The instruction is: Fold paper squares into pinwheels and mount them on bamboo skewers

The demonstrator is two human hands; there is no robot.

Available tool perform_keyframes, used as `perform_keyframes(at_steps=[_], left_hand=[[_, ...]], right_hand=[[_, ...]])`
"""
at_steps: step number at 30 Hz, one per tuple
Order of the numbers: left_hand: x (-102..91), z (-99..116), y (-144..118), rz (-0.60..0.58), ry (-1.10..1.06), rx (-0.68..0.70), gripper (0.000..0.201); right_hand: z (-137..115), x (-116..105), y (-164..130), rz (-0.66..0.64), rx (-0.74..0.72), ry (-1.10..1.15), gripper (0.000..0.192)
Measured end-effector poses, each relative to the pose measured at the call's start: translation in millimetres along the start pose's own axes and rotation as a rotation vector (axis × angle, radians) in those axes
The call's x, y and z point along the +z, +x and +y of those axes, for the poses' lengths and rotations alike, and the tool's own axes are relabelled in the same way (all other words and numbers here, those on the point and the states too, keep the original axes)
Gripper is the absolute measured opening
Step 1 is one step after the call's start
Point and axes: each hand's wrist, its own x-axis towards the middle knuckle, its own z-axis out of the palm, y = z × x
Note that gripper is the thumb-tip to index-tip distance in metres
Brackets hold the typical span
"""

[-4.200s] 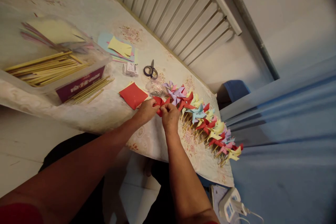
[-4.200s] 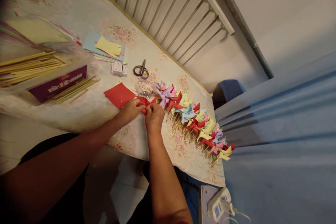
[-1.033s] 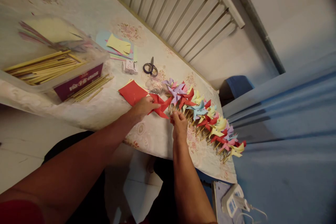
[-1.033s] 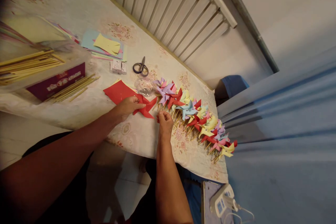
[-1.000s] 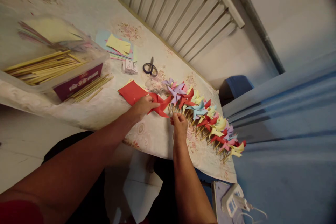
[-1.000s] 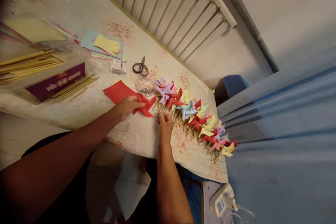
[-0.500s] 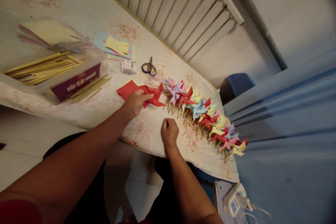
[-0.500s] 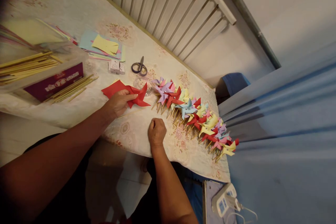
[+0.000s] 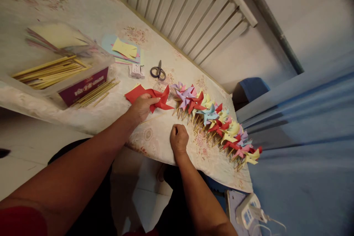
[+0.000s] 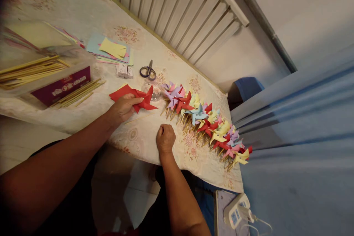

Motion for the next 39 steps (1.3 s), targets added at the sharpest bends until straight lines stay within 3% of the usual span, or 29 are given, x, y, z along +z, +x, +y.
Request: perform_keyframes(at_steps=[5, 15, 25, 32, 39], left_hand=[[0.0, 1.9, 1.0, -0.007, -0.022, 0.018, 0.020], [-6.1, 4.6, 3.0, -0.021, -0.024, 0.059, 0.024], [-3.4, 7.4, -0.1, 0.000, -0.048, 0.051, 0.027], [-0.7, 8.1, -1.6, -0.007, -0.102, 0.069, 0.029], [-2.0, 7.8, -2.4, -0.034, -0.091, 0.023, 0.027]], right_hand=[[-9.9, 3.3, 1.5, -0.055, -0.115, 0.053, 0.022], [-68.2, 24.9, 22.1, -0.208, -0.466, 0.016, 0.024], [-73.8, 26.4, 24.9, -0.250, -0.578, -0.111, 0.021], [-72.2, 30.4, 17.5, -0.170, -0.611, -0.137, 0.024], [-52.6, 14.4, -7.8, -0.069, -0.386, -0.205, 0.030]])
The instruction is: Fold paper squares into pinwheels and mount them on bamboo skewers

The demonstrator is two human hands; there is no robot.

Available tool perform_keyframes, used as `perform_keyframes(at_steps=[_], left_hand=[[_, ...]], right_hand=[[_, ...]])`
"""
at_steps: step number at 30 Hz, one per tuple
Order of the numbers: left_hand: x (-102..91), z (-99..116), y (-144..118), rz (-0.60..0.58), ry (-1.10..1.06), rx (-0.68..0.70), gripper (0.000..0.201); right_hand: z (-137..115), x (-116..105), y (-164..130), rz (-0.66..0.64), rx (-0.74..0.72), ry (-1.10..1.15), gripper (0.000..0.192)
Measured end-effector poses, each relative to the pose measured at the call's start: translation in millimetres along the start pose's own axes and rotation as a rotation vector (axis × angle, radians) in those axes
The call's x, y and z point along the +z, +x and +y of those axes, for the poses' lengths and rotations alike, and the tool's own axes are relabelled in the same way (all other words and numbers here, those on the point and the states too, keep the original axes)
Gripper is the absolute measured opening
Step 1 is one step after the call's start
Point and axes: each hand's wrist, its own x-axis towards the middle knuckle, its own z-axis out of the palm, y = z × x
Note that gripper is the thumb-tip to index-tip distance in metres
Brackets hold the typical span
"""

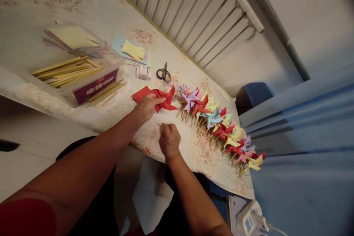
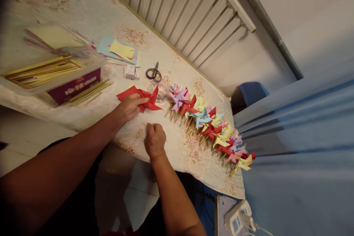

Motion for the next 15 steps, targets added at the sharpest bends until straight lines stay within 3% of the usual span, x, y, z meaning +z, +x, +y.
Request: perform_keyframes(at_steps=[8, 15], left_hand=[[-2.7, -12.8, 2.0, -0.067, 0.047, -0.053, 0.021], [1.5, -26.6, -3.4, -0.163, 0.178, -0.131, 0.019]], right_hand=[[41.6, -15.9, -35.8, 0.054, 0.252, -0.033, 0.024], [46.1, -21.9, -33.1, 0.127, 0.356, 0.095, 0.030]])
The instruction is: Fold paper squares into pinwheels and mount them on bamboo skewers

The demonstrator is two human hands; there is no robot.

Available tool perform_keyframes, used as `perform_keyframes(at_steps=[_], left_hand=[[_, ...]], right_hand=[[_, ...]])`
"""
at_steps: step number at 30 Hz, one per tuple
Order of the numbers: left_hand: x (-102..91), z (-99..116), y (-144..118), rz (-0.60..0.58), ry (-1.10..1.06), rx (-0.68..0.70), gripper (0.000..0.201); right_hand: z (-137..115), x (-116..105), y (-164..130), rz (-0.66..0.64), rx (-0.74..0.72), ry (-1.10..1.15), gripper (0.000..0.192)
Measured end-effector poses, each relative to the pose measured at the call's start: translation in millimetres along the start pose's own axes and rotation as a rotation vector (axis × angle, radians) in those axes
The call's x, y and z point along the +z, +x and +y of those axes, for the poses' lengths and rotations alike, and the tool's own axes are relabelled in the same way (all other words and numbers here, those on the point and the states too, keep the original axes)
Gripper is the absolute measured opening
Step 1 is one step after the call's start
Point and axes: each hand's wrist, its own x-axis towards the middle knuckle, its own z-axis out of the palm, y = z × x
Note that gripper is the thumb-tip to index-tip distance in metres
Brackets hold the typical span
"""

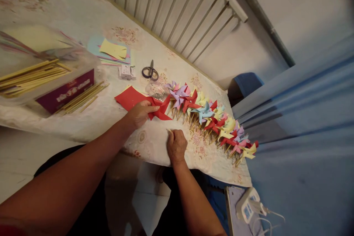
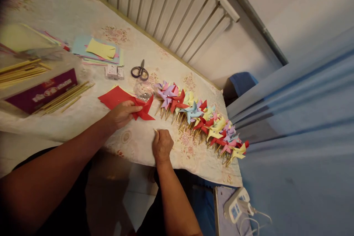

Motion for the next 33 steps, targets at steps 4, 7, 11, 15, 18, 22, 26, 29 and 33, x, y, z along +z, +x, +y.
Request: perform_keyframes(at_steps=[4, 7, 11, 15, 18, 22, 26, 29, 33], left_hand=[[7.7, -1.8, -3.5, -0.075, 0.071, -0.056, 0.018], [11.7, -2.7, -3.0, -0.111, 0.103, -0.079, 0.018], [14.2, -8.7, 1.3, -0.117, 0.140, -0.138, 0.018], [18.3, -19.0, 4.1, -0.153, 0.119, -0.168, 0.017], [21.4, -26.6, 5.2, -0.184, 0.093, -0.193, 0.021], [22.9, -35.0, 8.0, -0.156, 0.059, -0.226, 0.023], [24.9, -42.4, 11.7, -0.154, 0.022, -0.217, 0.023], [27.3, -47.6, 13.6, -0.141, 0.013, -0.196, 0.022], [30.0, -52.2, 14.0, -0.135, 0.009, -0.209, 0.022]], right_hand=[[-1.9, 1.5, 5.2, 0.037, 0.064, 0.063, 0.033], [0.1, 3.8, 6.3, 0.048, 0.097, 0.168, 0.029], [0.8, 2.7, 10.7, 0.114, 0.151, 0.326, 0.031], [-3.5, -9.9, 22.2, 0.161, 0.213, 0.405, 0.031], [-1.7, -23.9, 30.3, 0.170, 0.270, 0.503, 0.027], [15.5, -39.3, 35.5, 0.110, 0.468, 0.732, 0.020], [34.6, -44.9, 39.7, -0.016, 0.740, 1.151, 0.022], [41.0, -42.7, 45.4, -0.059, 0.849, 1.447, 0.027], [44.0, -35.4, 50.7, -0.121, 0.923, 1.621, 0.028]])
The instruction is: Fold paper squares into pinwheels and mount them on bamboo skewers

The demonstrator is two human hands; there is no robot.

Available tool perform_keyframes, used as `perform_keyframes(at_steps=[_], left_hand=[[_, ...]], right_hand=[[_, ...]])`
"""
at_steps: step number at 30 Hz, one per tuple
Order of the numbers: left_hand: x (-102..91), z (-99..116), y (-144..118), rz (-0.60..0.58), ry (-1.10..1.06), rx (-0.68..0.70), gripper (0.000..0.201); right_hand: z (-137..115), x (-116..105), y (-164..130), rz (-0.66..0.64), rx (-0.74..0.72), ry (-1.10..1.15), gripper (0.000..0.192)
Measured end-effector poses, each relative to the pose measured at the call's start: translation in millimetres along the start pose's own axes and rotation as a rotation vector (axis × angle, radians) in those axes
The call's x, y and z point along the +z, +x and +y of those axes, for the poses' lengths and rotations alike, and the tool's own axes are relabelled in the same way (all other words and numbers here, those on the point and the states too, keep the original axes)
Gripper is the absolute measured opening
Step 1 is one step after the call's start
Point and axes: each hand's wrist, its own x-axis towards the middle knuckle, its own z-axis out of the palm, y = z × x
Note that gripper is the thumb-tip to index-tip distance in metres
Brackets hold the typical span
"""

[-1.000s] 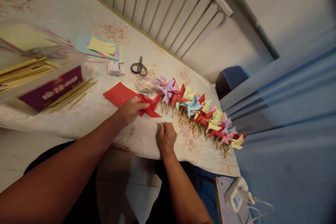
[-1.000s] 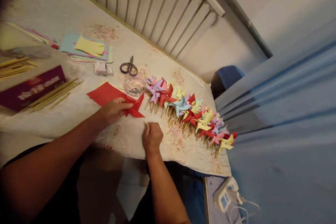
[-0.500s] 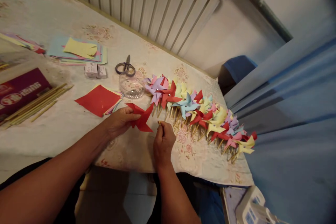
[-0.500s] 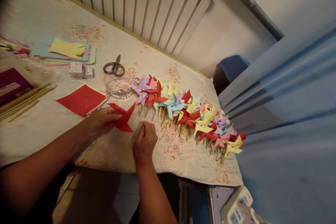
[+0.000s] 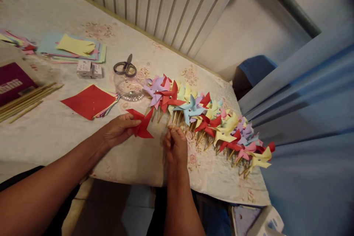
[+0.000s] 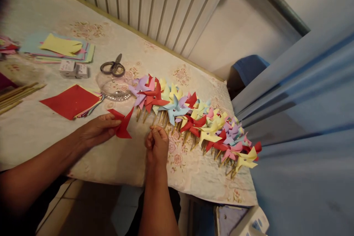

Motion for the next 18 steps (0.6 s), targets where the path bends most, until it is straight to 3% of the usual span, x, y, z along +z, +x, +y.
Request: perform_keyframes(at_steps=[6, 18], left_hand=[[3.0, -1.6, -2.2, -0.016, -0.005, -0.008, 0.020], [-0.1, -4.5, 2.1, -0.018, 0.020, -0.013, 0.028]], right_hand=[[3.6, -2.8, 3.9, -0.025, 0.099, 0.019, 0.032], [3.2, 1.2, 3.2, -0.021, 0.000, -0.002, 0.025]])
